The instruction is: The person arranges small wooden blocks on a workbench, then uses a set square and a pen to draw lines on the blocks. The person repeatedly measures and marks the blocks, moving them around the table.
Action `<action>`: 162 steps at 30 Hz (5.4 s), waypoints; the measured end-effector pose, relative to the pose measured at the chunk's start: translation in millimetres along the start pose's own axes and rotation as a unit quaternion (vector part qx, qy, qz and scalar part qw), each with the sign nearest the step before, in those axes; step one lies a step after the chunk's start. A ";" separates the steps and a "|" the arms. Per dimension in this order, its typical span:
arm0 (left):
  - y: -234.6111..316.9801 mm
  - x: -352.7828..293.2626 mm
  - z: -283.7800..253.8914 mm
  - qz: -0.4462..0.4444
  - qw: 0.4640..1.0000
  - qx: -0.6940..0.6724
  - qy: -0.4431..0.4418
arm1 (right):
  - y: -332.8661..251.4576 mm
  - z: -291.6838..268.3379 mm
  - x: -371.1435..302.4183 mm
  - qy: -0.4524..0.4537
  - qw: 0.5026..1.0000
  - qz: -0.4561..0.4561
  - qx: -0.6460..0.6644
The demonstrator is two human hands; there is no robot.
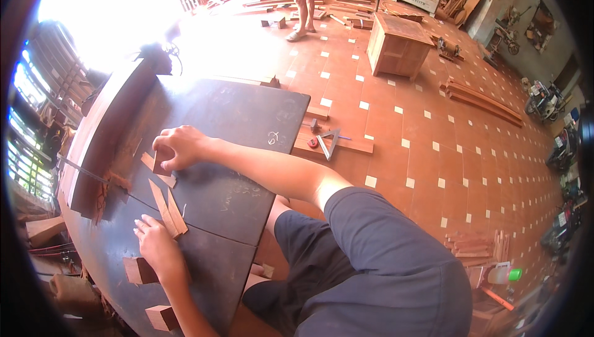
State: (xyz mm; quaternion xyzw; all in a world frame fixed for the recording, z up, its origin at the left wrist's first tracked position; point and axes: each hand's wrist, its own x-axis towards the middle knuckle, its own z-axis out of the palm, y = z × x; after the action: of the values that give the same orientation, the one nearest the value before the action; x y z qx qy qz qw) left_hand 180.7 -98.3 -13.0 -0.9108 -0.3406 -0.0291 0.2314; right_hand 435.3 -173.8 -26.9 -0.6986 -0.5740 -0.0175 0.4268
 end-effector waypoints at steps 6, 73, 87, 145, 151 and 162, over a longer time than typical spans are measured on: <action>3.8 1.1 10.3 -0.005 0.999 0.029 0.019 | -3.9 -5.5 -2.8 0.006 0.999 0.044 0.014; -12.6 0.1 -9.4 0.061 0.998 0.021 0.022 | 1.0 25.2 6.9 -0.016 1.000 0.002 -0.017; -15.8 12.1 -7.4 0.112 0.993 0.026 0.041 | 1.8 41.1 -0.3 0.001 0.998 0.010 -0.069; 41.9 -43.2 -26.4 0.191 0.896 -0.366 0.166 | -3.6 27.9 -4.5 0.011 0.995 -0.097 -0.035; 30.2 -41.3 -11.0 0.153 0.904 -0.371 0.148 | -2.9 41.7 3.2 0.011 0.990 -0.116 -0.075; 33.7 -44.4 -9.0 0.159 0.888 -0.405 0.150 | -11.8 26.6 -6.6 -0.015 0.998 -0.024 0.064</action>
State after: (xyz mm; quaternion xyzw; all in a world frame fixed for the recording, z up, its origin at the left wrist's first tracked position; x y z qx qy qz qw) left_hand 169.0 -151.5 -27.8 -0.9521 -0.1106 -0.2637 -0.1081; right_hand 411.0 -162.9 -40.4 -0.6561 -0.5968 0.0194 0.4615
